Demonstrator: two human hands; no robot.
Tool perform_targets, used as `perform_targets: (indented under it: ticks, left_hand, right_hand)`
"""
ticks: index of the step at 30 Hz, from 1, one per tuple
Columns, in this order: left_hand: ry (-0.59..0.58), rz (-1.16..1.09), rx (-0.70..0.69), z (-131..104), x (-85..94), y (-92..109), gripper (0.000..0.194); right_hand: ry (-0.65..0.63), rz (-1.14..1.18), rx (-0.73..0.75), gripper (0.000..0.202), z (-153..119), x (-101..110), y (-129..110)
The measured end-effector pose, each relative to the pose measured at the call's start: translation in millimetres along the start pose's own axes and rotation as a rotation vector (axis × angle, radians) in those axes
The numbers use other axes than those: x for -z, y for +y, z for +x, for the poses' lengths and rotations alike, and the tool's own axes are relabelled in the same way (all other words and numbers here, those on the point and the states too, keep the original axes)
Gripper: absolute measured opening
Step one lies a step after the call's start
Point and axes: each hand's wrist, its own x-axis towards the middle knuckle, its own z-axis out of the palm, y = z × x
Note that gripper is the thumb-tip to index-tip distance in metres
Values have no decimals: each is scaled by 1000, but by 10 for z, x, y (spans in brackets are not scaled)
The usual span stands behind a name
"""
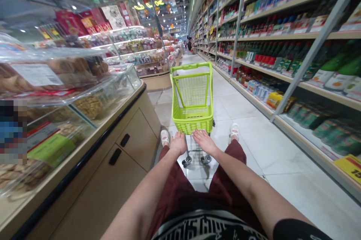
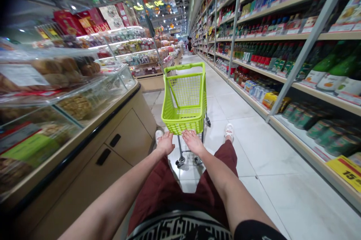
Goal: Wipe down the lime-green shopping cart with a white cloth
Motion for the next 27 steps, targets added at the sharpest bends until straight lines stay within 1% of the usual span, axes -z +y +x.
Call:
perform_targets:
  ticks: [2,4,5,6,8,10,13,15,16,18,21,23,25,27]
  left_hand:
    - [-24,3,45,1,1,-84,61]
    - [-44,12,94,3,13,-156,61]
    - [-31,19,100,7,19,-183,60]
    - [-16,27,100,11,23,-201,60]
    - [-20,30,83,16,27,-212,61]
    - [-44,21,62,10,22,-198,62]
    - [-54,8,34,-6,3,-171,62]
    - [-44,4,27,-9,-10,-170,61]
    - [-42,1,31,-8,-15,-175,60]
    - [-49,-9,46,-3,-14,-188,60]
    - [-44,-20,60,2,11,-184,60]
    - [-25,-20,47,-3,39,-150,58]
    - [-12,-16,20,-15,64,-91,57]
    - [-10,-9,-10,-34,78,-16,57]
  right_hand:
    - [39,33,21,40,146,139,-72]
    - [99,63,42,43,389,313,-140]
    - [117,74,47,43,517,377,-164]
    - [118,78,55,43,630,412,-177]
    - [86,83,82,40,753,385,-184]
    - [39,90,117,37,706,255,-173]
    - [-48,76,162,32,443,25,-127]
    - [-69,61,162,29,301,-33,-85]
    - [-58,55,163,30,274,-14,-67]
    - [9,42,164,33,324,111,-44]
    - [146,26,143,40,551,367,-16]
    - [188,24,132,41,646,454,29]
    - [176,19,141,40,596,421,96]
    - [134,5,157,39,402,294,167]
